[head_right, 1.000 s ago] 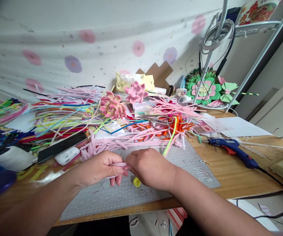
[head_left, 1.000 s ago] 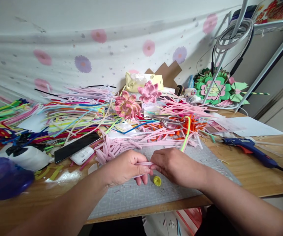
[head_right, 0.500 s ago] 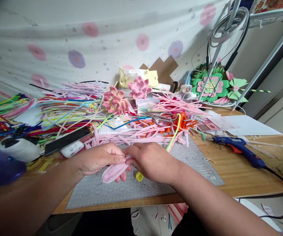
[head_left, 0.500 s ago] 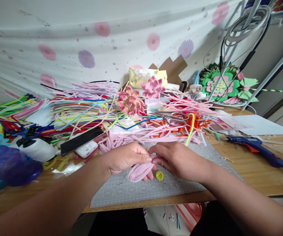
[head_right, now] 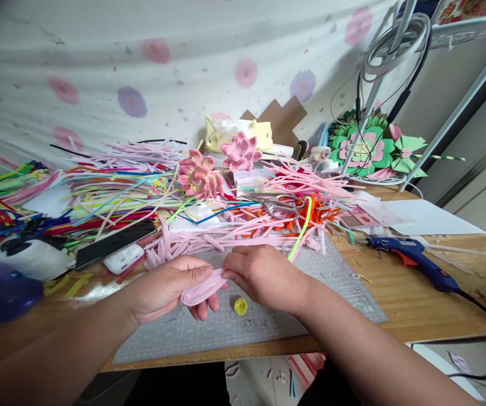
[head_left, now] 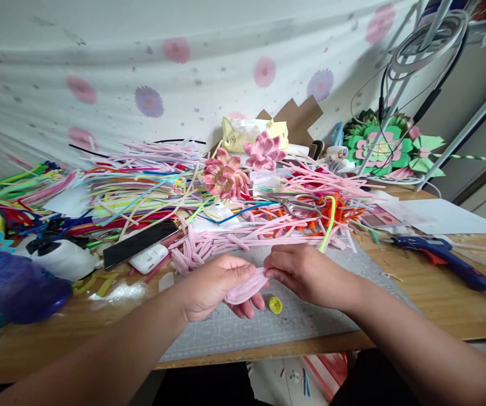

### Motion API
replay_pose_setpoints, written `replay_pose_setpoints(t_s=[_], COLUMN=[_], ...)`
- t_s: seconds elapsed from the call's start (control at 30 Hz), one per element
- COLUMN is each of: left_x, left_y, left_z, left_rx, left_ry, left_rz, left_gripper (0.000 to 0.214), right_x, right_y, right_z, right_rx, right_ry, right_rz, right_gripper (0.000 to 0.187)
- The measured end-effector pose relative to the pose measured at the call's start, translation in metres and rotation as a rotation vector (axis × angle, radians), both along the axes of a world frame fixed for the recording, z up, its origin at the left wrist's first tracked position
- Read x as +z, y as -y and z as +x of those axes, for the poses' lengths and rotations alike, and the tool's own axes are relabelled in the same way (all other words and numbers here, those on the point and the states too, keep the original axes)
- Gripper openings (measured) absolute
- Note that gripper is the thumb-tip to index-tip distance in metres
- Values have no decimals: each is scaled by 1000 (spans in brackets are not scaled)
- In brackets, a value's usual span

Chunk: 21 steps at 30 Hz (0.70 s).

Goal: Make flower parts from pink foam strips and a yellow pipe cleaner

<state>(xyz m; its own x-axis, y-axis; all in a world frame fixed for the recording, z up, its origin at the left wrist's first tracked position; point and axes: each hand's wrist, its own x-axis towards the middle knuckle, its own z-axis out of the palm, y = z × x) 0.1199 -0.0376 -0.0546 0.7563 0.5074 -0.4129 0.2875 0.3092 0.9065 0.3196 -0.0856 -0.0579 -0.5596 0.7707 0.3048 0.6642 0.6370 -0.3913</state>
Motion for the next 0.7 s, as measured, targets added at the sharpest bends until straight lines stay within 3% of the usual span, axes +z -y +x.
replay_pose_setpoints(t_s=[0.17, 0.4, 0.6, 0.7], left_x=[-5, -11, -11, -11], left_y=[2, 3, 7, 8], left_z=[8, 9, 8, 6], left_rx=[8, -19, 3, 2], left_ry=[-19, 20, -5, -10], left_rz=[75, -15, 176, 199], left_gripper=[39, 30, 28, 26], right_x=[0, 0, 0, -1], right_y=[1, 2, 4, 6], right_z=[-3, -4, -3, -4], right_rx=[8, 9, 16, 26], right_ry=[28, 159, 175, 210], right_rz=[-36, -1, 26, 93], right_gripper=[19, 14, 14, 14])
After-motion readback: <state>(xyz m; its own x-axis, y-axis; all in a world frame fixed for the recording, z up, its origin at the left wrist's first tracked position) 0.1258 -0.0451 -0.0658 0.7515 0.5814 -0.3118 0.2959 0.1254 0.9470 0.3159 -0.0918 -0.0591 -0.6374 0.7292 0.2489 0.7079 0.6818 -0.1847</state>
